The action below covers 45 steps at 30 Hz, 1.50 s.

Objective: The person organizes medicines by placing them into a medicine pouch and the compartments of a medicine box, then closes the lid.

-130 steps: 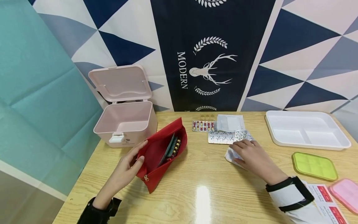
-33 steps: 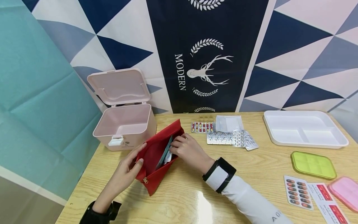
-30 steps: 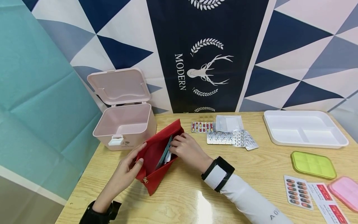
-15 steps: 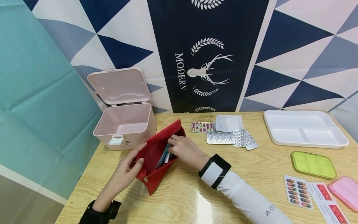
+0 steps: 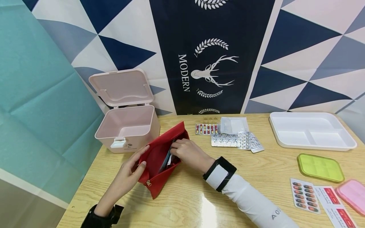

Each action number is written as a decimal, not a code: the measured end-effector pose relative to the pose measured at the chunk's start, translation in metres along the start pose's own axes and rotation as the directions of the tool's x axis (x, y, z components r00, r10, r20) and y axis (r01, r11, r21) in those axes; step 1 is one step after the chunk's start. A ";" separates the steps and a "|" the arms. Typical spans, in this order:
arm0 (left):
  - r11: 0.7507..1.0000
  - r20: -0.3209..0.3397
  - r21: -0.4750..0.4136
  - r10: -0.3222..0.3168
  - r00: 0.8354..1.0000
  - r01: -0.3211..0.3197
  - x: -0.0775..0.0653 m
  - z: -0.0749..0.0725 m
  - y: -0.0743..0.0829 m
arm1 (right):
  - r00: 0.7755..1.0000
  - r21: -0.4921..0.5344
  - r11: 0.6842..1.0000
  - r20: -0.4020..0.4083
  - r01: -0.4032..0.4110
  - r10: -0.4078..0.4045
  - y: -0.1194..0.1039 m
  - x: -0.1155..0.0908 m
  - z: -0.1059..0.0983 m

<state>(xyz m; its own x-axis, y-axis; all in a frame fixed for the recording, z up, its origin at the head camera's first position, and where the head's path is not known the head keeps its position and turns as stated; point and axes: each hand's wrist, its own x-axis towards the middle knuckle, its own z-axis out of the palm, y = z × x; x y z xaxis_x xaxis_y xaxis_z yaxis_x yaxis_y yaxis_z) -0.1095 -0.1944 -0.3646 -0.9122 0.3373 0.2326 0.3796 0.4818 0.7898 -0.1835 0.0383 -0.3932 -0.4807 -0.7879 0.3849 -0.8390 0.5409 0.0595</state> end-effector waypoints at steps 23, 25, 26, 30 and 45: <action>1.000 -0.007 0.013 0.012 1.000 -0.012 0.000 0.001 -0.001 | 0.988 0.034 0.996 -0.125 -0.084 0.088 0.015 -0.027 -0.013; 1.000 -0.009 0.014 0.015 1.000 -0.015 0.000 0.001 -0.001 | 0.980 0.035 0.994 -0.166 -0.102 0.107 0.019 -0.033 -0.014; 1.000 -0.010 0.014 0.016 1.000 -0.016 0.000 0.001 -0.001 | 0.976 0.035 0.993 -0.183 -0.111 0.115 0.022 -0.036 -0.015; 1.000 -0.010 0.016 0.015 1.000 -0.015 0.000 0.001 0.000 | 0.962 0.014 0.990 -0.237 -0.139 0.138 0.033 -0.049 -0.016; 1.000 -0.009 0.013 0.017 1.000 -0.017 0.000 0.001 -0.001 | 0.920 -0.062 0.918 -0.038 -0.392 0.390 0.077 -0.113 -0.004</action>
<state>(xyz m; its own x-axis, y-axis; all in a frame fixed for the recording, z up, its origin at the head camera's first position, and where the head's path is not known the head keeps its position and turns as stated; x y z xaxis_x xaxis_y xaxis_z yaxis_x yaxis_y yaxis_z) -0.1101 -0.1941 -0.3658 -0.9070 0.3383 0.2508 0.3968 0.4869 0.7781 -0.1932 0.1699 -0.4285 -0.7599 -0.5028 0.4120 -0.5660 0.8235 -0.0390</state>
